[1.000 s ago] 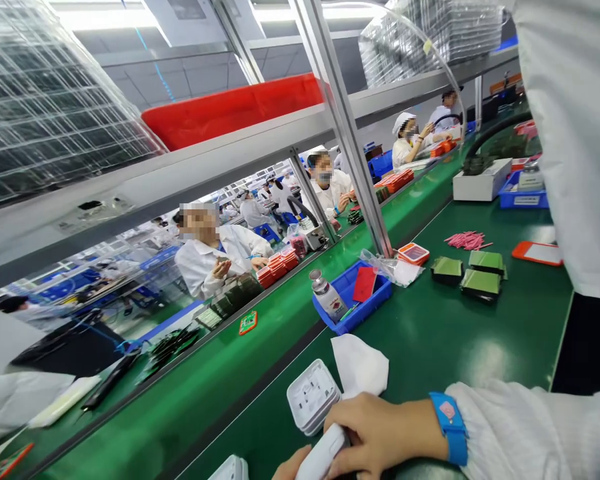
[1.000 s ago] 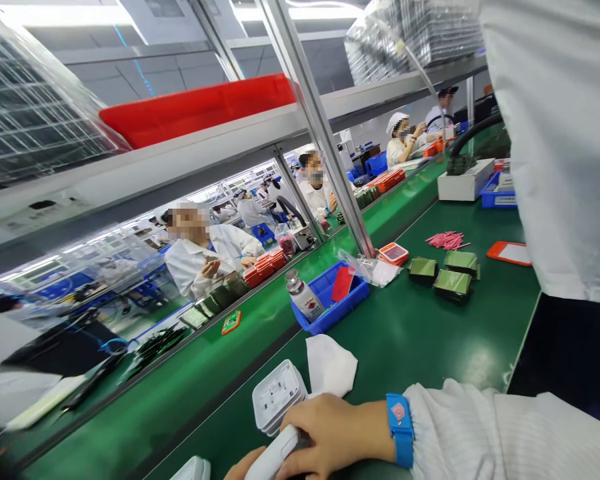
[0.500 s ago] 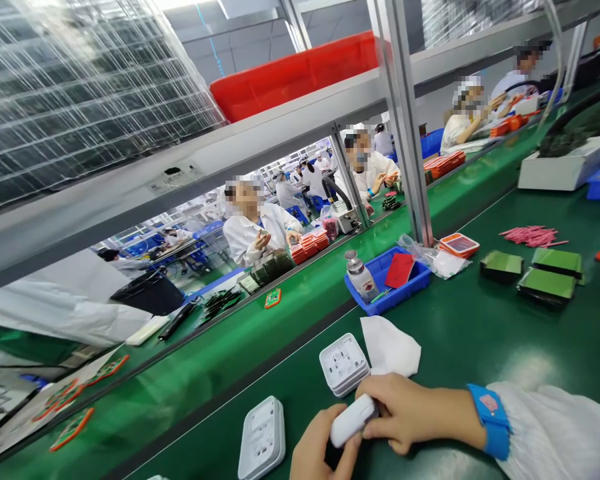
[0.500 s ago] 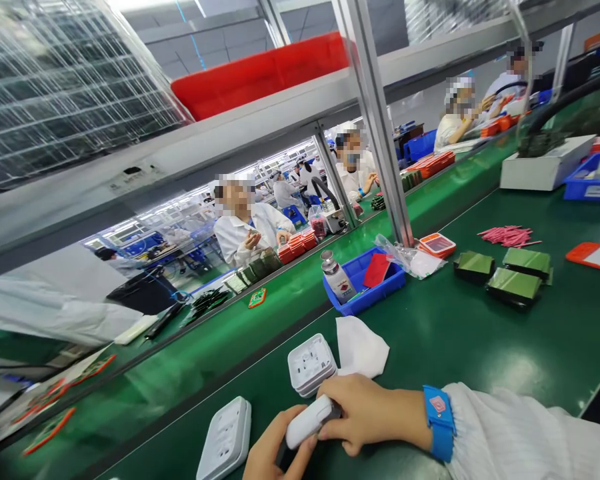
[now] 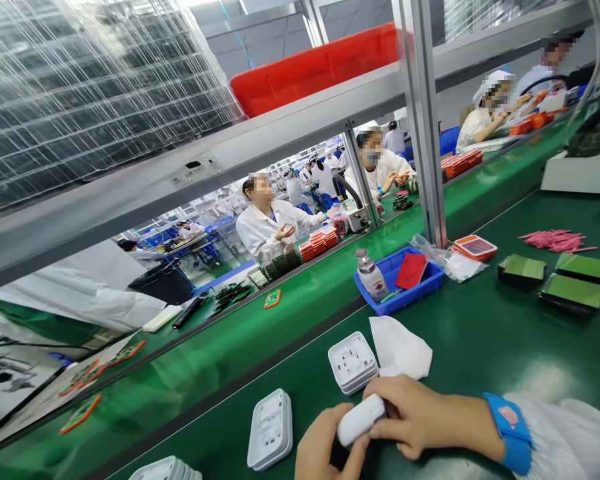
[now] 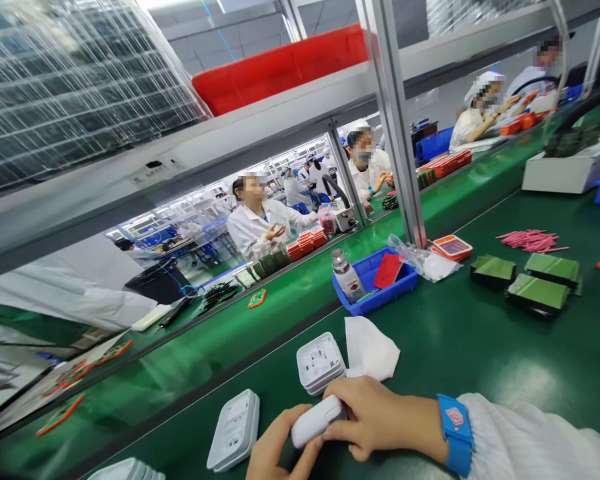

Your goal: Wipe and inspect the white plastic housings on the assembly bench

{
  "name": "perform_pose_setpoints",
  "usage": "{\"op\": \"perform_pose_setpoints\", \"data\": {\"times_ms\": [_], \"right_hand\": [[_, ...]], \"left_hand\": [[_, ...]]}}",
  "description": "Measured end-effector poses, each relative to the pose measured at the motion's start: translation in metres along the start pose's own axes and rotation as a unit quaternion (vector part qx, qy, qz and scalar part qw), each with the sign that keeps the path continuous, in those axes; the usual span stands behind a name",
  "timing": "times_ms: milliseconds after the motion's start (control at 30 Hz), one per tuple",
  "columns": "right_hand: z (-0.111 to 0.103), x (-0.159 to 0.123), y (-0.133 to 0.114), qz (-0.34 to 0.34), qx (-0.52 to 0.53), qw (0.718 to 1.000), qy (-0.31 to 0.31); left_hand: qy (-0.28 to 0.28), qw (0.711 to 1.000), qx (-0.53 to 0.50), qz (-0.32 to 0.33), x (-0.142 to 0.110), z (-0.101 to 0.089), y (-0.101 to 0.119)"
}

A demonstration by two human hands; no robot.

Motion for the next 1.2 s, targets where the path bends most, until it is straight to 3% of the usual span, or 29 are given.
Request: {"op": "perform_pose_setpoints", "data": {"times_ms": [133, 233, 533, 700, 967, 1200], "right_hand": [[0.001, 0.0, 0.002, 0.011, -0.011, 1.0, -0.002], [0.001, 0.0, 0.002, 0.015, 0.009, 1.0, -0.006], [0.004, 0.0, 0.006, 0.031, 0.036, 0.999, -0.019], [0.0, 0.0, 0.0, 0.017, -0.022, 0.999, -0.015], [0.001, 0.0, -0.005, 0.018, -0.037, 0.999, -0.026], [0.002, 0.0, -0.001, 0.019, -0.037, 0.999, -0.031]], "left_hand": [[-0.092, 0.996, -0.007, -0.003, 0.004, 0.008, 0.0], [-0.119, 0.993, 0.013, -0.005, 0.004, 0.01, 0.002], [-0.125, 0.991, 0.037, -0.01, 0.007, 0.006, 0.006], [-0.129, 0.991, 0.018, -0.026, 0.004, 0.008, 0.002], [-0.087, 0.993, -0.032, -0.068, -0.002, 0.01, -0.007], [-0.11, 0.989, -0.038, -0.095, -0.005, 0.014, -0.013]]}}
Point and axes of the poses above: each hand's wrist, its own x-axis towards the middle knuckle, its own z-axis out of the palm, y = z × x, the point moved 8 cm from there along x, towards the middle knuckle, and after that the axes turned 4 degrees about -y, right-handed, at the moved point
